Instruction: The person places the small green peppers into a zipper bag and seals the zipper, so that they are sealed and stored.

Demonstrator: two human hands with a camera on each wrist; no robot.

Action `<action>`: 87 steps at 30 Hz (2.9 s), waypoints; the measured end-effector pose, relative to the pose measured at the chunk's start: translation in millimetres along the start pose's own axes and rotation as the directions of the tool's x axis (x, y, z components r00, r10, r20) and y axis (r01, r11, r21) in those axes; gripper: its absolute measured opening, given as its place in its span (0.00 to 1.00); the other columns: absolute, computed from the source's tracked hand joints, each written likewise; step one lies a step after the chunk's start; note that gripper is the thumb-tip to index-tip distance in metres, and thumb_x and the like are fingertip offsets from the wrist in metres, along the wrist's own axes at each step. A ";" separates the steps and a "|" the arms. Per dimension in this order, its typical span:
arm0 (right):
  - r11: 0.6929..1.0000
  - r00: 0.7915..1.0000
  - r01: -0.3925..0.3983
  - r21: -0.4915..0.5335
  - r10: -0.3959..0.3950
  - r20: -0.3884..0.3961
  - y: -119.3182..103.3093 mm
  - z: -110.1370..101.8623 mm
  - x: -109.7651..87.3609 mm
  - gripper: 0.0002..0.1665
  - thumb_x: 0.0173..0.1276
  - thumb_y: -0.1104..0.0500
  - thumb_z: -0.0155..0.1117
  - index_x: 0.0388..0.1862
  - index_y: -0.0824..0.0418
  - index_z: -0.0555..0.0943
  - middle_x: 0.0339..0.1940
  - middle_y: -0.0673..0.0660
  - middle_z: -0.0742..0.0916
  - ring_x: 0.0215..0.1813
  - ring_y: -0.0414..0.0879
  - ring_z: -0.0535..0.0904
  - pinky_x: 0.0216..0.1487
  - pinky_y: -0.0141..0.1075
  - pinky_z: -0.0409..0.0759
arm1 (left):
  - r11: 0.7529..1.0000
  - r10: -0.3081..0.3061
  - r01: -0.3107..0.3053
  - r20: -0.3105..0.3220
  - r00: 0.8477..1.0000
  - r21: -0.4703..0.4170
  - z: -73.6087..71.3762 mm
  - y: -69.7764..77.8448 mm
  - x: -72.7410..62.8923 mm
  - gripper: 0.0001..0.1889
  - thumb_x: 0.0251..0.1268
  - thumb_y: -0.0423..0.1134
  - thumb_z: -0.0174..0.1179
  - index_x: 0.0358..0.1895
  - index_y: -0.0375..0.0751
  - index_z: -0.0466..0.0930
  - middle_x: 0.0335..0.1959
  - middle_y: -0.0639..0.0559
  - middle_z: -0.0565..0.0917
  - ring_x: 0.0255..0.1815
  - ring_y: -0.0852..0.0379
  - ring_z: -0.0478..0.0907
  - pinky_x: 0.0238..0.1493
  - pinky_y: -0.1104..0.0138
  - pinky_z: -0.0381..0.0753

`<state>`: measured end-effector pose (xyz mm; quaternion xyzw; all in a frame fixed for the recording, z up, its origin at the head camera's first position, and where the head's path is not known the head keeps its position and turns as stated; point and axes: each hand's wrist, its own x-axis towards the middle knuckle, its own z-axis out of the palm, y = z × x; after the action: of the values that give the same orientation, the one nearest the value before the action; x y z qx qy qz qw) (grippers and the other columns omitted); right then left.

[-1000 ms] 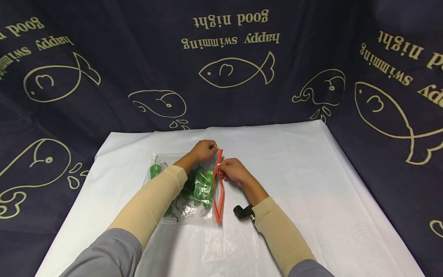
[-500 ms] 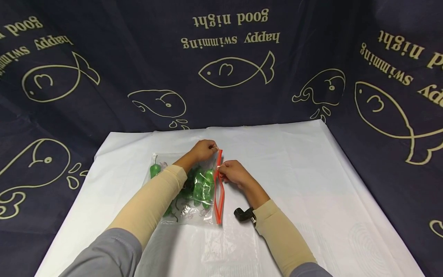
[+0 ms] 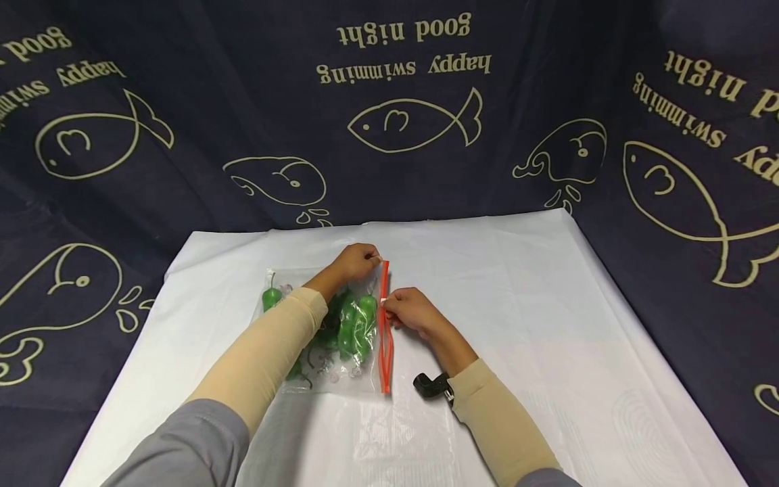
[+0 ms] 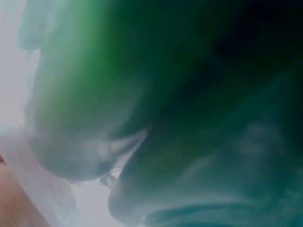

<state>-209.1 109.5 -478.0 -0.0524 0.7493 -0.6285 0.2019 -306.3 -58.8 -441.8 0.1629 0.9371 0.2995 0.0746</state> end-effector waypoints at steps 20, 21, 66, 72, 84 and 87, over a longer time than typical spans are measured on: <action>1.000 1.000 -0.001 -0.002 0.001 0.014 4.8 2.0 -16.6 0.13 0.71 0.64 0.56 0.25 0.65 0.78 0.22 0.54 0.80 0.24 0.43 0.76 0.28 0.33 0.78 | 1.000 -0.021 0.021 0.002 1.000 -0.012 -1.3 4.0 1.1 0.14 0.72 0.37 0.55 0.25 0.42 0.73 0.24 0.54 0.72 0.27 0.57 0.68 0.30 0.69 0.66; 1.000 1.000 -0.001 -0.005 0.001 0.021 5.0 2.1 -17.6 0.13 0.71 0.64 0.56 0.25 0.65 0.78 0.22 0.54 0.80 0.24 0.43 0.76 0.28 0.33 0.77 | 1.000 -0.024 0.024 -0.002 1.000 -0.008 -1.4 4.1 1.1 0.14 0.72 0.37 0.55 0.24 0.43 0.73 0.23 0.54 0.72 0.27 0.57 0.68 0.30 0.69 0.66; 0.995 0.985 0.033 -0.091 -0.017 0.171 16.0 4.2 -65.7 0.13 0.70 0.64 0.59 0.24 0.67 0.75 0.21 0.55 0.82 0.26 0.45 0.76 0.28 0.33 0.75 | 0.997 -0.063 0.063 0.003 0.998 -0.035 -1.1 4.6 1.1 0.13 0.76 0.39 0.51 0.33 0.38 0.80 0.26 0.50 0.76 0.26 0.55 0.68 0.28 0.67 0.68; 0.995 0.976 0.050 -0.081 -0.031 0.217 15.1 3.4 -70.9 0.14 0.71 0.64 0.57 0.26 0.71 0.75 0.22 0.55 0.81 0.26 0.46 0.75 0.28 0.34 0.75 | 0.998 -0.066 0.066 0.013 0.998 -0.013 0.4 2.5 4.0 0.13 0.76 0.39 0.50 0.34 0.39 0.80 0.27 0.50 0.76 0.26 0.55 0.68 0.29 0.66 0.68; 0.985 0.953 0.091 -0.145 -0.044 0.301 20.8 1.9 -84.2 0.12 0.69 0.65 0.59 0.26 0.71 0.78 0.21 0.56 0.81 0.25 0.45 0.74 0.28 0.33 0.74 | 0.998 -0.059 0.059 -0.007 0.998 0.017 1.0 1.4 4.8 0.12 0.76 0.38 0.51 0.33 0.39 0.79 0.25 0.51 0.74 0.27 0.56 0.68 0.30 0.66 0.68; 0.983 0.944 0.099 -0.152 -0.045 0.326 22.3 1.6 -87.1 0.10 0.67 0.65 0.58 0.26 0.70 0.78 0.21 0.56 0.81 0.25 0.46 0.74 0.28 0.33 0.74 | 0.998 -0.059 0.059 -0.004 0.998 0.019 1.0 1.4 4.9 0.12 0.76 0.39 0.51 0.33 0.39 0.79 0.25 0.51 0.74 0.27 0.56 0.68 0.30 0.66 0.68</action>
<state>-125.1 141.5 -479.1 -0.1981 0.7538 -0.5538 0.2930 -310.3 -55.4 -442.0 0.1353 0.9445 0.2884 0.0804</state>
